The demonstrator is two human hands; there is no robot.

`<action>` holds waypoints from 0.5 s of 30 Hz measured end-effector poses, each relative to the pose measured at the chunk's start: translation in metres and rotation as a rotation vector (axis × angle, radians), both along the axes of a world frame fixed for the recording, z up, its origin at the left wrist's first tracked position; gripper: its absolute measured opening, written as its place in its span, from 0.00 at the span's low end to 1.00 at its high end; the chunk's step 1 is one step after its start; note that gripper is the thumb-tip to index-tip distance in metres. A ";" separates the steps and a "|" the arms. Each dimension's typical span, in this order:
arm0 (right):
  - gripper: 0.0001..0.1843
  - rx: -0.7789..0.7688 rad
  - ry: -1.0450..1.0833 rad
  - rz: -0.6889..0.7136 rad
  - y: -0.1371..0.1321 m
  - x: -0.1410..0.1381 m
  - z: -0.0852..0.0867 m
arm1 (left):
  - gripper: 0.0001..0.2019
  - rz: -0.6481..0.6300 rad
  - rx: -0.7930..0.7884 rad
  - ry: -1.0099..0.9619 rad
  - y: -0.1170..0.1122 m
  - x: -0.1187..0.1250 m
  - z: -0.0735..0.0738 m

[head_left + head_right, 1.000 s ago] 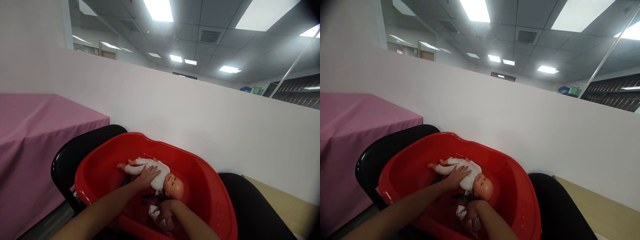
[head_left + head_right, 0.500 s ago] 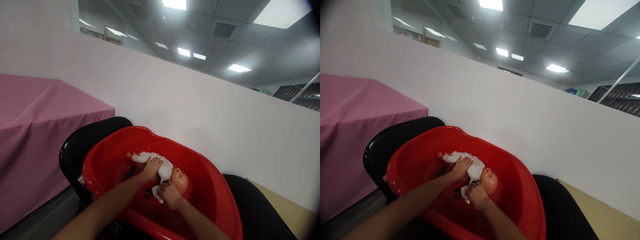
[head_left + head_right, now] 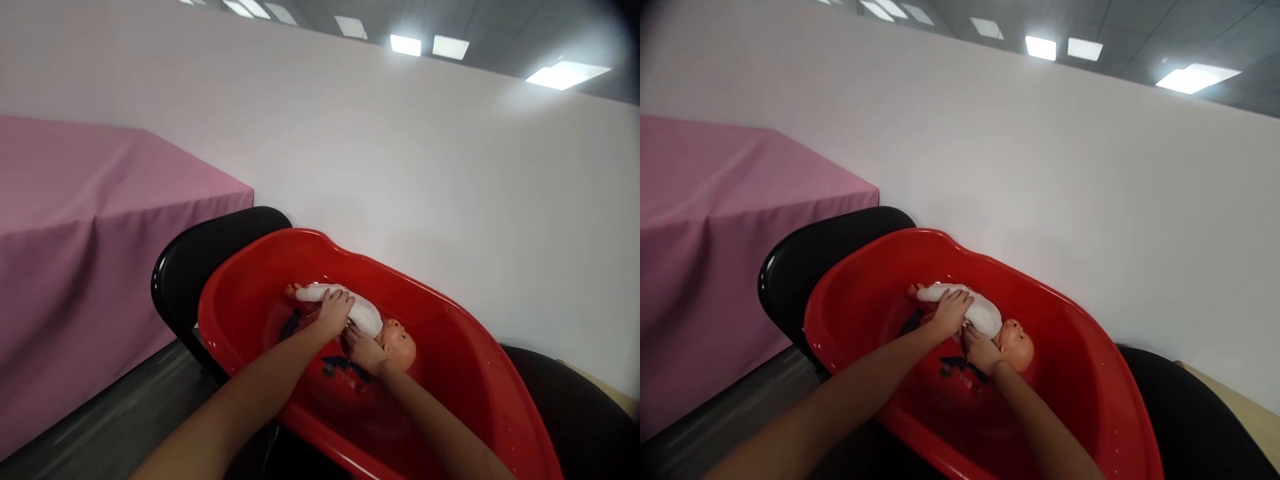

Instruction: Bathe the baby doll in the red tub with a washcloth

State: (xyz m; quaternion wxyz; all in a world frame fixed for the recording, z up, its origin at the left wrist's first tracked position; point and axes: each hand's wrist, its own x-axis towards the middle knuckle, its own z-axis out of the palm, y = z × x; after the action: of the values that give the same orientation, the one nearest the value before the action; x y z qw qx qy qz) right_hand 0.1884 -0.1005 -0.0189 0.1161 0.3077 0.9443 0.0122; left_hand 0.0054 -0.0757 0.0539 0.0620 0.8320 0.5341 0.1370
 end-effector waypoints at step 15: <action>0.26 -0.033 0.024 0.314 -0.007 -0.015 -0.009 | 0.22 0.025 0.015 0.017 0.004 -0.002 0.004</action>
State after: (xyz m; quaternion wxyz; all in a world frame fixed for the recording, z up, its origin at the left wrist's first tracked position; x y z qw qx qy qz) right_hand 0.1731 -0.1070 -0.0277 0.1063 0.1545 0.9822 0.0109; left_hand 0.0030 -0.0722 0.0574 0.0496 0.8268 0.5438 0.1348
